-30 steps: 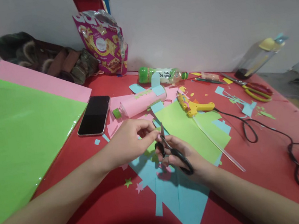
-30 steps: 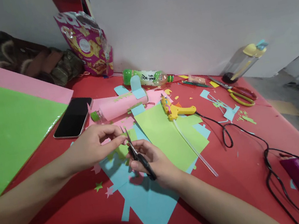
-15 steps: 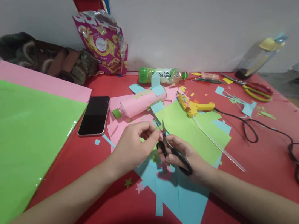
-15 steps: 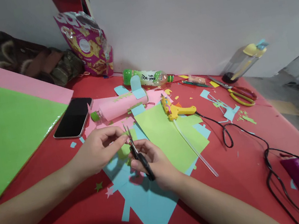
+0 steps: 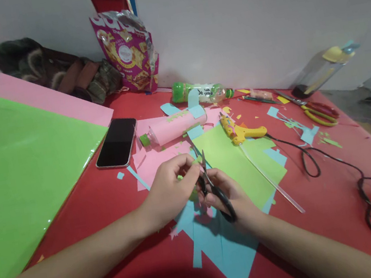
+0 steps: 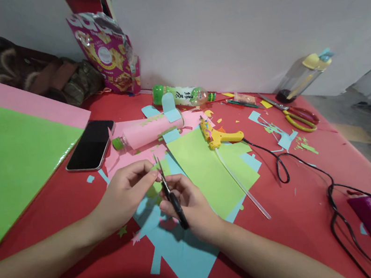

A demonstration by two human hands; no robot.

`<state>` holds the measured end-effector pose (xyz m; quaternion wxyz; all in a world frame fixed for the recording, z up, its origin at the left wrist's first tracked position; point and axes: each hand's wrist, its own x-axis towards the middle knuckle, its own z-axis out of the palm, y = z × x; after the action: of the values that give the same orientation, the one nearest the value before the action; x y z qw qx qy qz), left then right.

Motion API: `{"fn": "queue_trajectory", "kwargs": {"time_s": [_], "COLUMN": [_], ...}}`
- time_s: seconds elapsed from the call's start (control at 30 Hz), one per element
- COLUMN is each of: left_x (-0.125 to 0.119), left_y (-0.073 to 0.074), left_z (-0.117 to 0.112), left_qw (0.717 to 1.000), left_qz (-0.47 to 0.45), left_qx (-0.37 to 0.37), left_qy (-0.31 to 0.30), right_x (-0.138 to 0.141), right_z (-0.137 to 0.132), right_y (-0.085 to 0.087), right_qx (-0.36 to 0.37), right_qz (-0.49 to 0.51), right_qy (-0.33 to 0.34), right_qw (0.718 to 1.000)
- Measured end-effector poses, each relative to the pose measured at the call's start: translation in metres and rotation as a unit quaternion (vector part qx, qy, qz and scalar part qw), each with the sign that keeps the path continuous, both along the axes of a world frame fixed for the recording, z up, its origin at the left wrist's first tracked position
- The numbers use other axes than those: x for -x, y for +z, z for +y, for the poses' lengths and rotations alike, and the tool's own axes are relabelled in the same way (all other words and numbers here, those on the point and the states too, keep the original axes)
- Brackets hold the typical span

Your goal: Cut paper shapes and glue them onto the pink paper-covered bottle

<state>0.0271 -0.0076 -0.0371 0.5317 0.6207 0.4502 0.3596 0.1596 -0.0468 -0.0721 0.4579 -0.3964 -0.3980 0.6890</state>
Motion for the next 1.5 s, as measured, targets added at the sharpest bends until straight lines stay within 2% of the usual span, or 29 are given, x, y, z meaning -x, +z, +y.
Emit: {"fn": "queue_trajectory", "kwargs": {"time_s": [0.8,1.5], "left_x": [-0.0049,-0.0071], "left_y": [-0.0039,-0.0041], "left_z": [-0.0074,-0.0098], "left_qw": [1.000,0.999], "left_qz": [-0.007,-0.013], "left_qx": [0.016,0.027], "left_qy": [0.022,0.028], "right_x": [0.0045,0.0067], "right_z": [-0.0046,-0.0055], "right_y": [0.0044,0.0028], "right_qx": [0.018,0.022], "right_qz": [-0.032,-0.027], "right_qy": [0.017,0.005], "right_qw": [0.999,0.999]}}
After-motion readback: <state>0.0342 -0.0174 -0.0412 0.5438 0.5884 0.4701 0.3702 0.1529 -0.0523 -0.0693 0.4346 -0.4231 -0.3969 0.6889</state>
